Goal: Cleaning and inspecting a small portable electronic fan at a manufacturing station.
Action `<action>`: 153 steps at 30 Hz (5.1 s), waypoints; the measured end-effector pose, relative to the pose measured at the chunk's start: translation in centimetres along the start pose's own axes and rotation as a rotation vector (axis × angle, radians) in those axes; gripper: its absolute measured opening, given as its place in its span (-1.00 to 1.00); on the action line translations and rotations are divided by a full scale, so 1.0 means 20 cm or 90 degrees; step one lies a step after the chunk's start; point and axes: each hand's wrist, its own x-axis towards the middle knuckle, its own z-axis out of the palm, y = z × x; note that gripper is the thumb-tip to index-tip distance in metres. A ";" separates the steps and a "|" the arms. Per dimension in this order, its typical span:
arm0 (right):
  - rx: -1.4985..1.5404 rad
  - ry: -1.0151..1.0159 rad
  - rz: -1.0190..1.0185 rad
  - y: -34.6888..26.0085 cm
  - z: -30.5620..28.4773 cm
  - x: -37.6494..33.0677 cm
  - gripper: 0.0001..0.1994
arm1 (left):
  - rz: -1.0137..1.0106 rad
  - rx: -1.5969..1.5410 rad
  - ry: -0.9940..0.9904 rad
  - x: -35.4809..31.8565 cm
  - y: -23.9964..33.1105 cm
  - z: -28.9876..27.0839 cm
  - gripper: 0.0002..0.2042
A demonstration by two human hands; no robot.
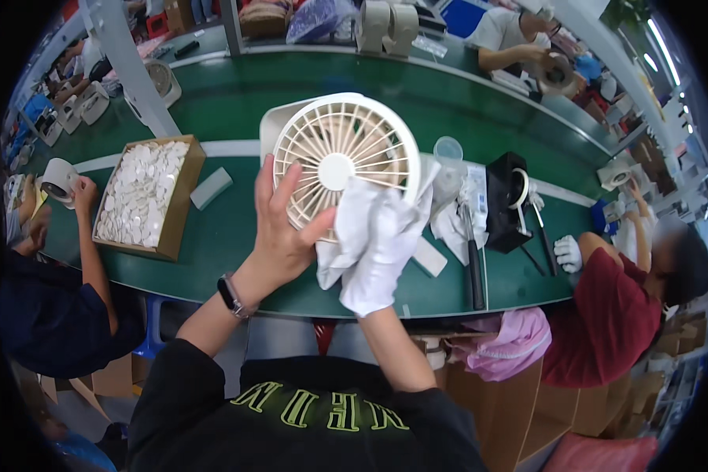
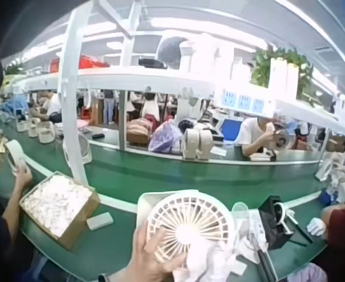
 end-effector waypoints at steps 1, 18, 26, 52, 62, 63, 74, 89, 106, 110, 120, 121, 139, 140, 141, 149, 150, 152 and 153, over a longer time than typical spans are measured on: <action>-0.074 0.009 -0.096 0.05 0.03 0.03 -0.58 | -0.009 -0.090 0.071 0.01 -0.04 0.05 -0.27; -0.073 -0.051 0.018 0.44 0.22 0.81 -0.72 | -0.365 -0.834 -0.003 0.28 -0.70 0.75 -0.05; -0.779 -0.086 -0.190 0.79 0.04 1.16 -0.77 | -0.157 -0.551 -0.257 0.41 -1.14 1.03 -0.07; -0.566 -0.382 0.066 0.72 -0.13 0.41 -0.78 | -0.640 -0.368 -0.340 0.35 -0.97 1.19 -0.33; -0.546 -0.351 0.096 0.56 -0.17 0.41 -0.76 | -0.345 -0.396 -0.188 0.18 -0.80 0.97 -0.49; -0.682 -0.385 0.018 0.57 -0.19 0.46 -0.76 | -0.303 -0.442 -0.243 0.23 -0.60 0.84 -0.53; -1.005 -0.454 -0.148 0.61 -0.23 0.24 -0.67 | -0.044 -0.314 -0.315 -0.07 -0.08 0.30 -0.71; -1.122 -0.388 -0.147 0.46 -0.25 -0.13 -0.61 | -0.245 -0.409 -0.249 -0.15 0.34 0.21 -0.77; -1.054 -0.266 -0.175 0.46 -0.13 -0.05 -0.42 | -0.151 -0.385 -0.299 -0.13 0.47 -0.10 -0.88; -0.788 -0.299 -0.101 0.41 -0.20 0.07 -0.48 | -0.106 -0.442 -0.196 -0.10 0.53 -0.17 -0.93; 0.342 -0.288 0.212 0.10 -0.30 0.15 -0.59 | -0.263 -0.563 -0.103 -0.11 0.43 -0.16 -0.61; 0.417 -0.223 0.260 0.03 -0.24 0.10 -0.56 | -0.216 -0.530 -0.080 -0.12 0.44 -0.14 -0.59; 0.441 -0.235 0.307 0.08 -0.21 -0.03 -0.31 | -0.296 -0.735 -0.241 -0.26 0.55 -0.09 -0.92; 0.457 -0.246 0.302 0.09 -0.21 -0.01 -0.31 | -0.290 -0.724 -0.217 -0.26 0.53 -0.07 -0.92; 0.459 -0.245 0.303 0.09 -0.21 -0.01 -0.31 | -0.283 -0.714 -0.193 -0.25 0.50 -0.05 -0.92; 0.501 -0.203 0.285 0.01 -0.19 0.00 -0.34 | -0.540 -0.568 0.123 -0.16 0.27 0.02 -0.86; 0.547 -0.187 0.310 0.00 -0.18 -0.01 -0.35 | -0.568 -0.441 0.240 -0.13 0.26 0.03 -0.85; 0.639 -0.154 0.358 -0.01 -0.19 -0.03 -0.37 | -0.607 -0.613 0.145 -0.13 0.22 0.05 -0.82; 0.641 -0.151 0.357 -0.01 -0.21 -0.02 -0.37 | -0.639 -0.783 0.048 -0.13 0.20 0.05 -0.79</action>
